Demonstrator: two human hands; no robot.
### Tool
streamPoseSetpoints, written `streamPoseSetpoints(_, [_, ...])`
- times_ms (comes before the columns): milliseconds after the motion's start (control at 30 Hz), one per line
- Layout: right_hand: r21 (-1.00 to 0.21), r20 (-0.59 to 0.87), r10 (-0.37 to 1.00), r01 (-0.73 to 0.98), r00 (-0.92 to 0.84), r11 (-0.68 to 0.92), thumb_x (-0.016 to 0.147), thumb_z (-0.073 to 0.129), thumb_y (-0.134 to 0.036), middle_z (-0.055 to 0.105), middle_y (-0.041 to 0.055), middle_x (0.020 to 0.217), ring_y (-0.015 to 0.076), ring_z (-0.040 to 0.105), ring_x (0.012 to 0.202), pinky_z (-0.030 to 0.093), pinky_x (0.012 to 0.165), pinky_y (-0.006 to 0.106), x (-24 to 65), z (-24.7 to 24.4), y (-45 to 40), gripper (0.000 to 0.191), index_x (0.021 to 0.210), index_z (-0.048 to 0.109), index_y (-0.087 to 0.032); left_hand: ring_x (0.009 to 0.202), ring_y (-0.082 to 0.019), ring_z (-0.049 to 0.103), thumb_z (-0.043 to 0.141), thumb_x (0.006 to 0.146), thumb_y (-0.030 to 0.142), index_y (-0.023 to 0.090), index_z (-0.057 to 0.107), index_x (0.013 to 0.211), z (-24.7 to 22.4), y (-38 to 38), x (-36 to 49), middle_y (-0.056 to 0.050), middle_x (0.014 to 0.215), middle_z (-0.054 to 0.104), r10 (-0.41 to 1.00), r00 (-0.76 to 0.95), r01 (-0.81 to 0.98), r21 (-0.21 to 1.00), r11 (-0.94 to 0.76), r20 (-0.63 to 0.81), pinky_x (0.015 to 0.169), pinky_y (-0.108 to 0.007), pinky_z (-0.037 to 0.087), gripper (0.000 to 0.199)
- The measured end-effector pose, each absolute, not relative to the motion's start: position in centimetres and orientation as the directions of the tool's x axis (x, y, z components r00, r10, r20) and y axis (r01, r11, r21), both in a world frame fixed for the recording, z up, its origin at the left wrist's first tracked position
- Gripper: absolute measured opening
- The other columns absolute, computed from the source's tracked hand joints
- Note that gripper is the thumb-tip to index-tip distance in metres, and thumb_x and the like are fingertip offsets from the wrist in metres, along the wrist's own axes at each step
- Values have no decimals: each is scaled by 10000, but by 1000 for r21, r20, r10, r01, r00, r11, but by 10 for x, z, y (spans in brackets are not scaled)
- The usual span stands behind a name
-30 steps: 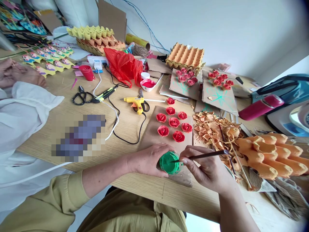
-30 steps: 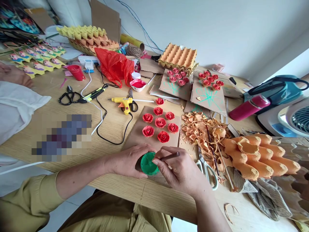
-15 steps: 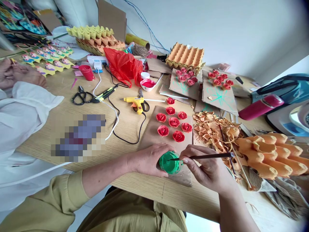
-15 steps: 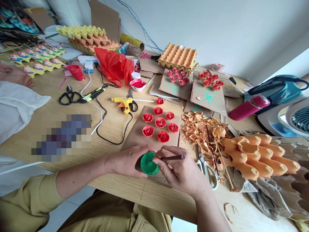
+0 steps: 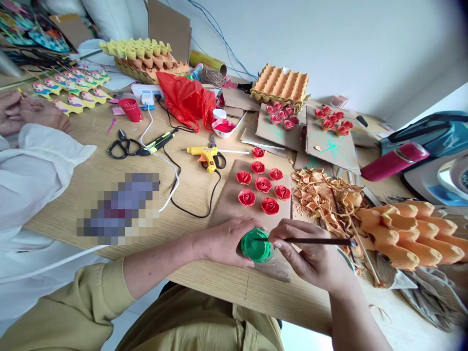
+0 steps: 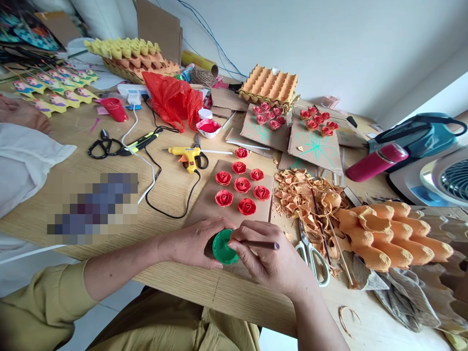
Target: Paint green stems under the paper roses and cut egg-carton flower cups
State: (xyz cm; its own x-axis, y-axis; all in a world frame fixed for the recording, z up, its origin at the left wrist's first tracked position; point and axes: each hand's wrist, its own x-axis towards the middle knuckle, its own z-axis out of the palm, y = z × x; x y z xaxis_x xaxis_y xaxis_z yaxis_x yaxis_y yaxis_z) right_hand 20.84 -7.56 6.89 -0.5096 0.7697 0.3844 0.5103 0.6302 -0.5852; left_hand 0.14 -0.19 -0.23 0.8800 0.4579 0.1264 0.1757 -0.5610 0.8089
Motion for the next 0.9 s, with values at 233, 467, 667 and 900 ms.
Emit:
streamPoseSetpoints(233, [-579,387,752,494,-535,649,999,509,-145,676,55,815,144,586,711,445,620,280,207,67,-74,131,926,613,-174,1128,-259,627,844,664,261,221,487,1193,-1,-2,1,-68,1209,650,457,883,194,804,-562,106,1001,-391,473,639])
streamPoseSetpoints(467, [-564,399,742,493,-539,662,1015,485,-162,667,48,801,132,564,682,426,595,272,210,70,-72,151,929,608,-175,1140,-261,618,853,662,266,225,482,1209,-2,-3,1,-64,1212,647,455,882,185,799,-572,121,1013,-388,463,662])
streamPoseSetpoints(667, [-583,339,771,523,-539,622,1015,479,-184,624,31,734,131,555,635,425,594,273,208,70,-73,183,883,607,-182,1115,-265,630,844,662,272,228,488,1191,-2,-2,1,-68,1197,650,454,883,181,807,-562,119,996,-388,467,639])
streamPoseSetpoints(900, [-596,362,805,547,-470,587,1008,495,-198,664,53,795,154,613,701,461,643,286,213,65,-75,152,930,623,-178,1136,-274,628,849,656,286,239,476,1210,-3,-2,1,-68,1224,641,467,879,207,805,-557,97,998,-394,474,669])
